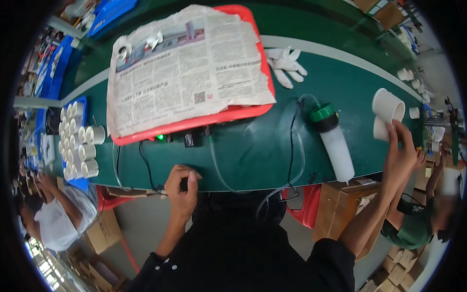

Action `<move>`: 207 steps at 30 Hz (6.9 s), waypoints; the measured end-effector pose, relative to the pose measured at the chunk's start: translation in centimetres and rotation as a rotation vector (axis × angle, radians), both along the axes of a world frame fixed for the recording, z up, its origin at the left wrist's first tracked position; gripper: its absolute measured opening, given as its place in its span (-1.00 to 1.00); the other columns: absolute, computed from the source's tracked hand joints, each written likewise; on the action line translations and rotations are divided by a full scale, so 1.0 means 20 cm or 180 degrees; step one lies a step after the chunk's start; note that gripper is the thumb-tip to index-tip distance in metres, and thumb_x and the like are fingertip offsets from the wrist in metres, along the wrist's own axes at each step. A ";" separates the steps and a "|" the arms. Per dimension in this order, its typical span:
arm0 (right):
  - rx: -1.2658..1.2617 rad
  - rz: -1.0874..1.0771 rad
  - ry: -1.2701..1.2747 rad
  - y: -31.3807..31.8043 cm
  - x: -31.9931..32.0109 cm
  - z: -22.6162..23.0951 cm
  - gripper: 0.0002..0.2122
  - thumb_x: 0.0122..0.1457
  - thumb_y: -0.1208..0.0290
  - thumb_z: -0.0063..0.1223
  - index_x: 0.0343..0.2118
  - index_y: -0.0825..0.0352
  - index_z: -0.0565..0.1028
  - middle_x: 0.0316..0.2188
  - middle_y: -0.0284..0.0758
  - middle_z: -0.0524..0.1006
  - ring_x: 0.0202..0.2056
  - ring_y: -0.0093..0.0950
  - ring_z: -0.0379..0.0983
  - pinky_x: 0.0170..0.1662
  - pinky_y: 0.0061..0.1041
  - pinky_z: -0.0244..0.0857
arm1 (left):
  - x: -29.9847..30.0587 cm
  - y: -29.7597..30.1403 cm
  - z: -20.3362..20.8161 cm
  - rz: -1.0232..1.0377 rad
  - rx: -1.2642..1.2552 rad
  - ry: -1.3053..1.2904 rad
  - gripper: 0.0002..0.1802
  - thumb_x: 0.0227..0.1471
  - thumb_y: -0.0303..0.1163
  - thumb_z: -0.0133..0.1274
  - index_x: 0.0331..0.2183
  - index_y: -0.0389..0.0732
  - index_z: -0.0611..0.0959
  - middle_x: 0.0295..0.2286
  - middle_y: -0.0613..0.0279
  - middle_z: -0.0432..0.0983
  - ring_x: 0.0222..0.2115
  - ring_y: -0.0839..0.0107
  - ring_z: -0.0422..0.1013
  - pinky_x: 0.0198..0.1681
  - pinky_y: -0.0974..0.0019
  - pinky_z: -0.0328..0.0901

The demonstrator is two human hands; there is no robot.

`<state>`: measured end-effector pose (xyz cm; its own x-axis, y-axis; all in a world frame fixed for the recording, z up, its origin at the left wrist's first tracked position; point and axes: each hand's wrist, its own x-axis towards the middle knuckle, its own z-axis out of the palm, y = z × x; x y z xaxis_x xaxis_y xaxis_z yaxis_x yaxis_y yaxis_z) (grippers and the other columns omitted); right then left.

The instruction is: Assembling components of small fans by applying adhesive and fitting parts together on an assembly line.

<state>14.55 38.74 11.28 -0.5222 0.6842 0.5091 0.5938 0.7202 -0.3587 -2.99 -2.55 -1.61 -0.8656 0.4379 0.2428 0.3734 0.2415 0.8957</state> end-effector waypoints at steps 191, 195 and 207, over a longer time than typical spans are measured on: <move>-0.0915 0.0100 -0.0827 -0.38 -0.30 -0.22 -0.40 0.04 0.21 0.30 0.11 0.39 0.39 -0.10 -0.03 0.52 -0.09 -0.21 0.48 -0.02 -0.33 0.31 | 0.01 0.13 0.01 -0.0686 0.0445 0.0132 -0.25 -0.29 -0.40 0.39 0.02 -0.15 0.48 0.05 0.22 0.41 0.08 0.14 0.23 0.16 0.15 0.13; -0.0841 0.1495 0.0037 -0.66 -0.83 0.07 -0.70 0.12 0.43 0.20 -0.09 0.39 0.50 -0.25 -0.19 0.54 -0.21 -0.41 0.49 -0.12 -0.48 0.33 | 0.01 0.17 0.00 -0.0588 0.0406 0.0178 -0.23 -0.28 -0.38 0.38 0.05 -0.14 0.46 0.05 0.23 0.40 0.08 0.17 0.22 0.16 0.18 0.13; -0.1190 0.3390 -0.1182 -0.89 -2.20 -0.08 -0.73 -0.02 0.29 0.32 -0.33 0.38 0.59 -0.28 -0.10 0.60 -0.20 -0.23 0.55 -0.12 -0.32 0.38 | 0.04 0.16 0.01 -0.0418 0.0166 0.0366 -0.22 -0.26 -0.37 0.36 0.07 -0.18 0.45 -0.01 0.18 0.41 0.05 0.15 0.25 0.14 0.16 0.17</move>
